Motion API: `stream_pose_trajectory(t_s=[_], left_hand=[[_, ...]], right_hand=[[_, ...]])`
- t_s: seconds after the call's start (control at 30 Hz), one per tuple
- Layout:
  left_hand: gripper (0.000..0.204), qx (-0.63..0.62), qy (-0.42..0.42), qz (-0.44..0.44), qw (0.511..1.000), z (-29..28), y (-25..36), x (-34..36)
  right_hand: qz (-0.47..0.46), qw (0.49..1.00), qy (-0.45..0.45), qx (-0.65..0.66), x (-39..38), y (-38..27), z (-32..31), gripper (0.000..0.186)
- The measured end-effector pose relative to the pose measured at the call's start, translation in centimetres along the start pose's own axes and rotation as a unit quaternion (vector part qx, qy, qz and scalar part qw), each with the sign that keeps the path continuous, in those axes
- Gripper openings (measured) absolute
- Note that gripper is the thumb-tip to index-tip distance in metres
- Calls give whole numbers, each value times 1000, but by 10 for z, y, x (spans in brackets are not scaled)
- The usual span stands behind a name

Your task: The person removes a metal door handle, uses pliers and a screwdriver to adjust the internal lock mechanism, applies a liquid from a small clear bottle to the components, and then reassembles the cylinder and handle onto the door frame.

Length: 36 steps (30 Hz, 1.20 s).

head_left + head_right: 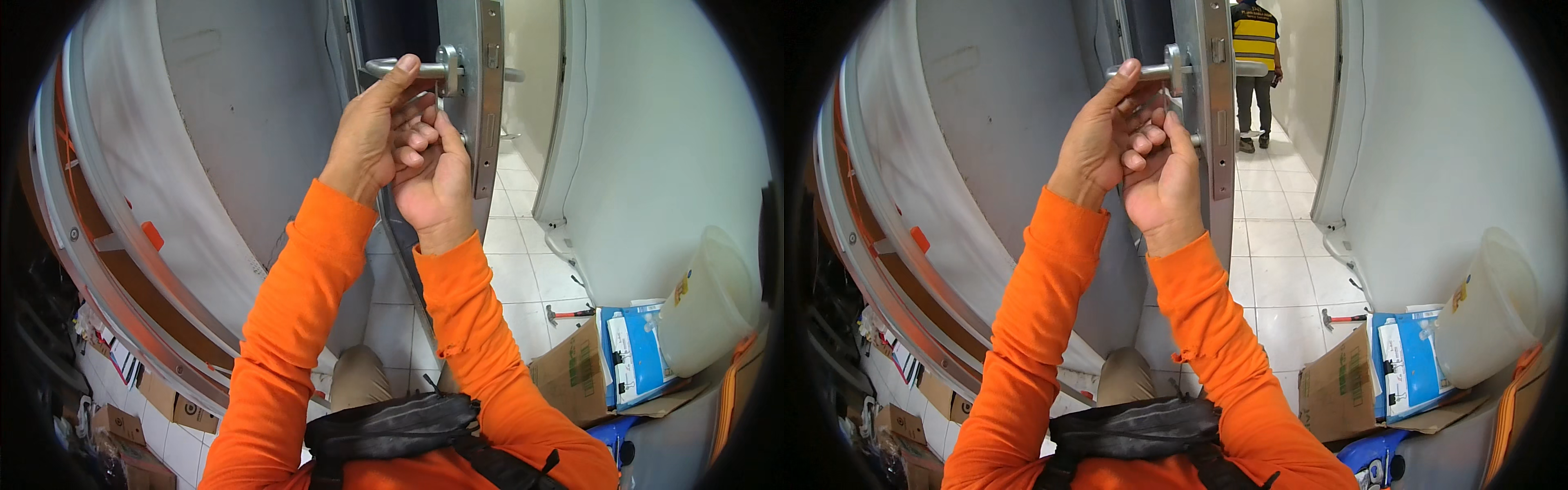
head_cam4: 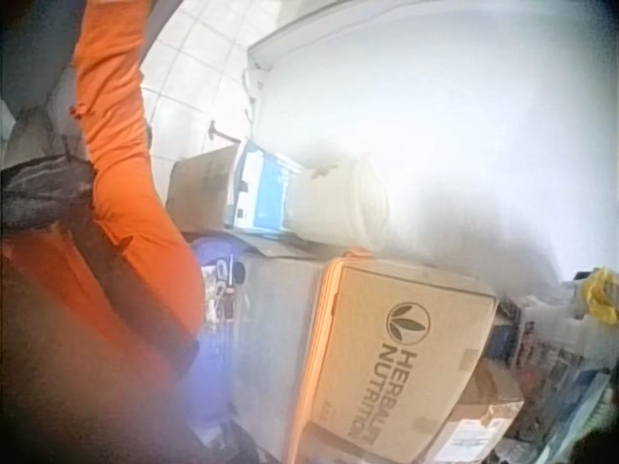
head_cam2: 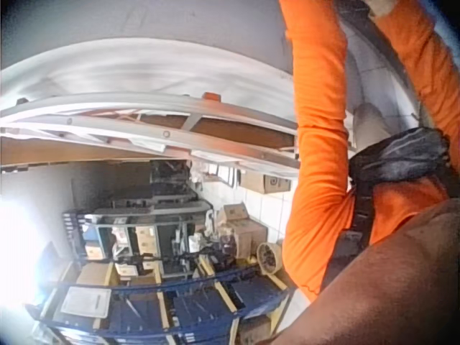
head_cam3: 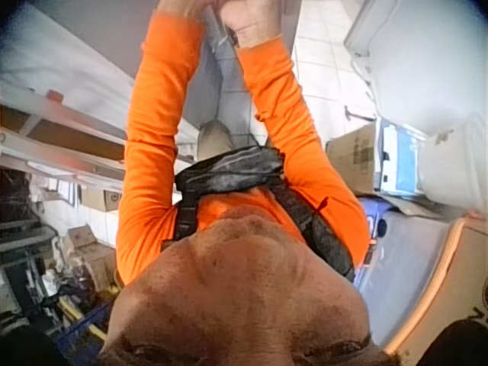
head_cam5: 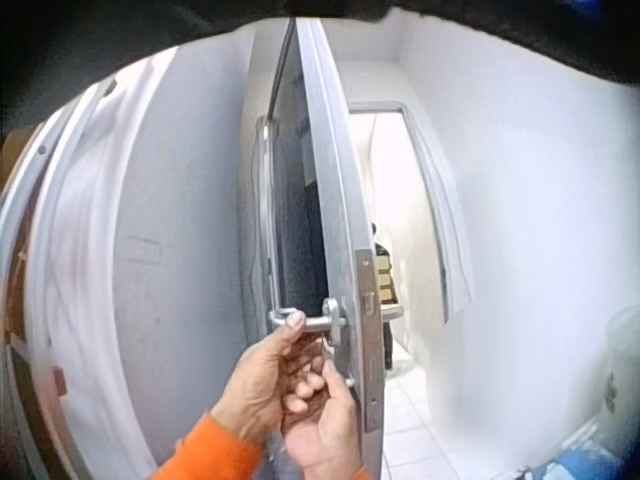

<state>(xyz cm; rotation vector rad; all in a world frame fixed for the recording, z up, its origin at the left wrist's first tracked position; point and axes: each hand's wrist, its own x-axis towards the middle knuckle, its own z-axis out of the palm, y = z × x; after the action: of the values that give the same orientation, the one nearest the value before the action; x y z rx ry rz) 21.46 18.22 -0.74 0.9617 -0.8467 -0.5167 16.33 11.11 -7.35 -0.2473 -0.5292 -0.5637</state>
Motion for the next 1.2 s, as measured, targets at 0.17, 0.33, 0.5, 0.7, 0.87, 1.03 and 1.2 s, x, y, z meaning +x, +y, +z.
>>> stream_pose_trajectory(t_s=[0.17,0.33,0.5,0.7,0.87,1.03,1.2], left_hand=[[61,-49,34,72,996,-2,3,-19],[49,-101,16,95,990,-22,-2,-47],[55,-183,-84,-8,980,-54,-48,-87],[41,-334,-87,-91,934,-74,-139,-135],[33,-390,-55,-205,896,-77,-190,-150],[29,-319,0,-259,912,-85,-206,-173],[37,-93,-126,-269,951,-49,-217,-177]], right_hand=[[59,997,-46,-31,-3,5,-5,19],[58,988,-34,-142,-33,14,-6,24],[-40,920,16,-389,-95,0,-14,29],[-72,842,76,-530,-152,-17,-73,21],[-57,831,149,-533,-194,-41,-121,17],[-19,840,244,-484,-265,-59,-162,18],[3,778,383,-498,-356,-82,-206,22]])
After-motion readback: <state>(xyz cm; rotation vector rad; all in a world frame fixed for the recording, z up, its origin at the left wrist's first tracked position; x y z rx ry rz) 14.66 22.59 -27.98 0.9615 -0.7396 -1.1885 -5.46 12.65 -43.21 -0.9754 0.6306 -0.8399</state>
